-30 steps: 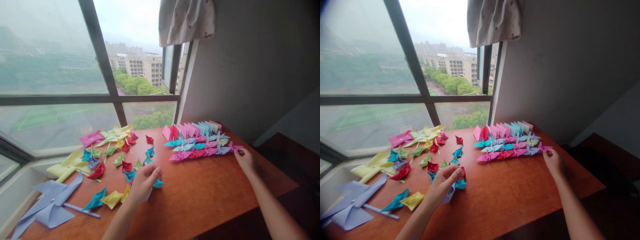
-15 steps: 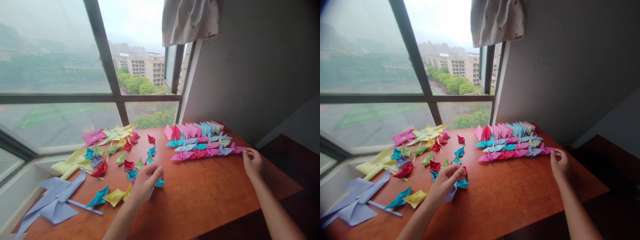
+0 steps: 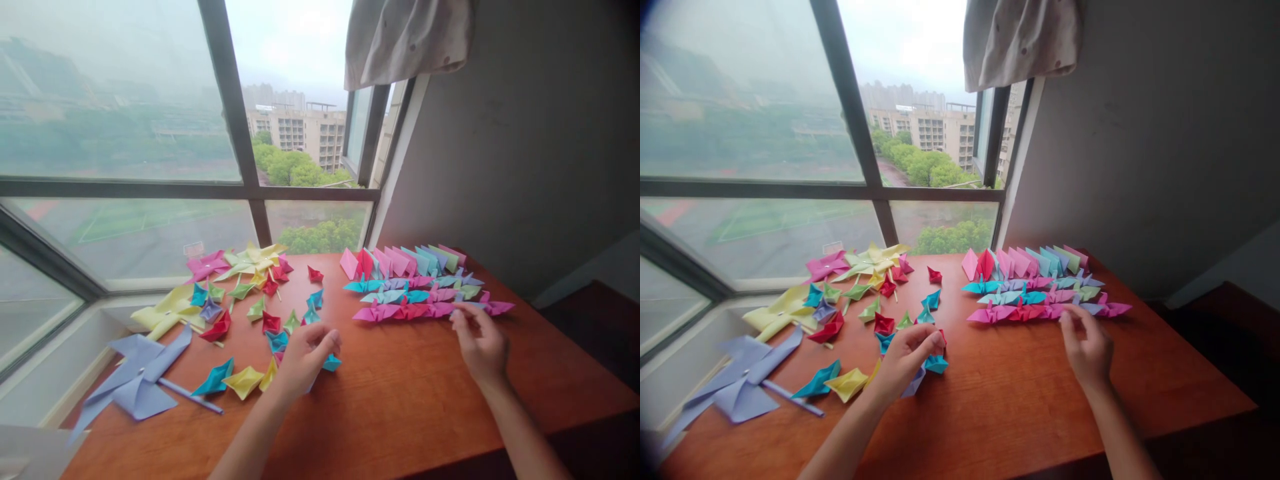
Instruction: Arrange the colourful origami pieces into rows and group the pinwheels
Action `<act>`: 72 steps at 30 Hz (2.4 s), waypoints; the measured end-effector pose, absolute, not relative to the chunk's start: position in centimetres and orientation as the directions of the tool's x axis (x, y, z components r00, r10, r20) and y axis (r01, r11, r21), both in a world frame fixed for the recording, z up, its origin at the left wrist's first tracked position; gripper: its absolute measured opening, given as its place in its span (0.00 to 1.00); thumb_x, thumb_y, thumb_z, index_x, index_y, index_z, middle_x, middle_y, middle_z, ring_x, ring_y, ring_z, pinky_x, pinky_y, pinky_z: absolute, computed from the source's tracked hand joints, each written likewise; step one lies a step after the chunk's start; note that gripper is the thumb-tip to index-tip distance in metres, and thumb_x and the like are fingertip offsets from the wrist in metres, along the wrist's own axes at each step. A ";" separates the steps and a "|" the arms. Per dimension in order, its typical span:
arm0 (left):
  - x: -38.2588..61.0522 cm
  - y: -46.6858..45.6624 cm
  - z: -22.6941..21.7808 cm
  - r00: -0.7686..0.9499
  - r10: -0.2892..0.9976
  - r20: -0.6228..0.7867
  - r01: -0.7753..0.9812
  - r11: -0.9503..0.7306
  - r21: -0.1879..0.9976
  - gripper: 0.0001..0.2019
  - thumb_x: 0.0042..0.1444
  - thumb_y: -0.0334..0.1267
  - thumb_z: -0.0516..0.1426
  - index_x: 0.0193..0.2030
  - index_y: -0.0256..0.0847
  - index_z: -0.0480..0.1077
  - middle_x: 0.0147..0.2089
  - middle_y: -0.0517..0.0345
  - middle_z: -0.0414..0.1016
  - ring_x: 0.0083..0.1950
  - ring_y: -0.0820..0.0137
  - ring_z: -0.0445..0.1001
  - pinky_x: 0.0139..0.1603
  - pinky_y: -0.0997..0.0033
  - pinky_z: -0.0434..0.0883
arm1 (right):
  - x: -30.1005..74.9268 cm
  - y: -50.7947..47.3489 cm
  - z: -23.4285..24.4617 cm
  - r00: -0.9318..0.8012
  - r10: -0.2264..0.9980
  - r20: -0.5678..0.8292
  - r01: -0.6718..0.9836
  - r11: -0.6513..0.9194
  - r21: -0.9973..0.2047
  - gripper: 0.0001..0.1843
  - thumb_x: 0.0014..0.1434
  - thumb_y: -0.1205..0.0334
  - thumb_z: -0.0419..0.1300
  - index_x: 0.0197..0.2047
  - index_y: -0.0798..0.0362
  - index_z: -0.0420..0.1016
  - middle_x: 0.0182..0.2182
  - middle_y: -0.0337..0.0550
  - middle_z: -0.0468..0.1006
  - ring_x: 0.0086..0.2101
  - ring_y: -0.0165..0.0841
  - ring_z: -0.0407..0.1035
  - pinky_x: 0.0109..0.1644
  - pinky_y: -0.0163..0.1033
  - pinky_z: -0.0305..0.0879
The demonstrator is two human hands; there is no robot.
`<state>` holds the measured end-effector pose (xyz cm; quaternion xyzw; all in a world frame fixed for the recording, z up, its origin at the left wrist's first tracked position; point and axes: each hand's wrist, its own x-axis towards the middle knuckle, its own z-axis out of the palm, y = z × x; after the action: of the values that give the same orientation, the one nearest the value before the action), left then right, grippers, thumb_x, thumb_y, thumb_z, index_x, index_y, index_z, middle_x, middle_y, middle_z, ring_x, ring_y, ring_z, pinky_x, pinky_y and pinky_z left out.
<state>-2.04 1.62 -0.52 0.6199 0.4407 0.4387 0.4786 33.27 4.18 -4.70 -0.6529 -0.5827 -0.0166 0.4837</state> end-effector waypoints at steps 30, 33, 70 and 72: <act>-6.7 -6.7 -3.2 0.188 0.769 0.611 0.852 -0.437 0.289 0.10 0.62 0.31 0.53 0.48 0.43 0.73 0.45 0.54 0.78 0.46 0.62 0.73 0.52 0.58 0.65 | 13.7 -1.6 -6.1 -0.302 0.917 0.261 0.532 0.389 -0.752 0.07 0.63 0.65 0.56 0.43 0.50 0.75 0.35 0.40 0.77 0.33 0.32 0.71 0.40 0.36 0.65; -6.5 -6.6 -3.0 0.233 0.786 0.573 0.849 -0.452 0.274 0.09 0.61 0.33 0.55 0.45 0.44 0.73 0.45 0.55 0.79 0.46 0.61 0.73 0.54 0.56 0.64 | 13.8 -1.6 -6.3 -0.287 0.907 0.309 0.517 0.418 -0.747 0.07 0.64 0.65 0.55 0.37 0.50 0.74 0.31 0.39 0.75 0.31 0.31 0.69 0.36 0.35 0.63; -7.0 -6.0 -4.4 0.292 0.797 0.528 0.866 -0.455 0.209 0.15 0.57 0.27 0.53 0.49 0.44 0.73 0.47 0.51 0.78 0.49 0.58 0.71 0.51 0.54 0.68 | 21.5 -1.2 -8.2 -0.047 0.791 0.610 0.922 0.269 -0.278 0.11 0.66 0.61 0.52 0.42 0.51 0.76 0.33 0.44 0.79 0.33 0.34 0.73 0.39 0.36 0.63; -7.1 -6.0 -4.4 0.286 0.799 0.530 0.866 -0.452 0.214 0.15 0.59 0.28 0.52 0.49 0.44 0.73 0.48 0.51 0.78 0.49 0.59 0.72 0.51 0.54 0.69 | 21.5 -1.2 -8.2 -0.052 0.793 0.607 0.922 0.271 -0.275 0.11 0.66 0.62 0.52 0.40 0.51 0.76 0.32 0.43 0.79 0.33 0.34 0.72 0.39 0.36 0.63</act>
<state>-7.07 -6.03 -4.41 0.7997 0.5205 0.2938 -0.0575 21.54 -1.20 -8.20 -0.5964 -0.7191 -0.0939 0.3440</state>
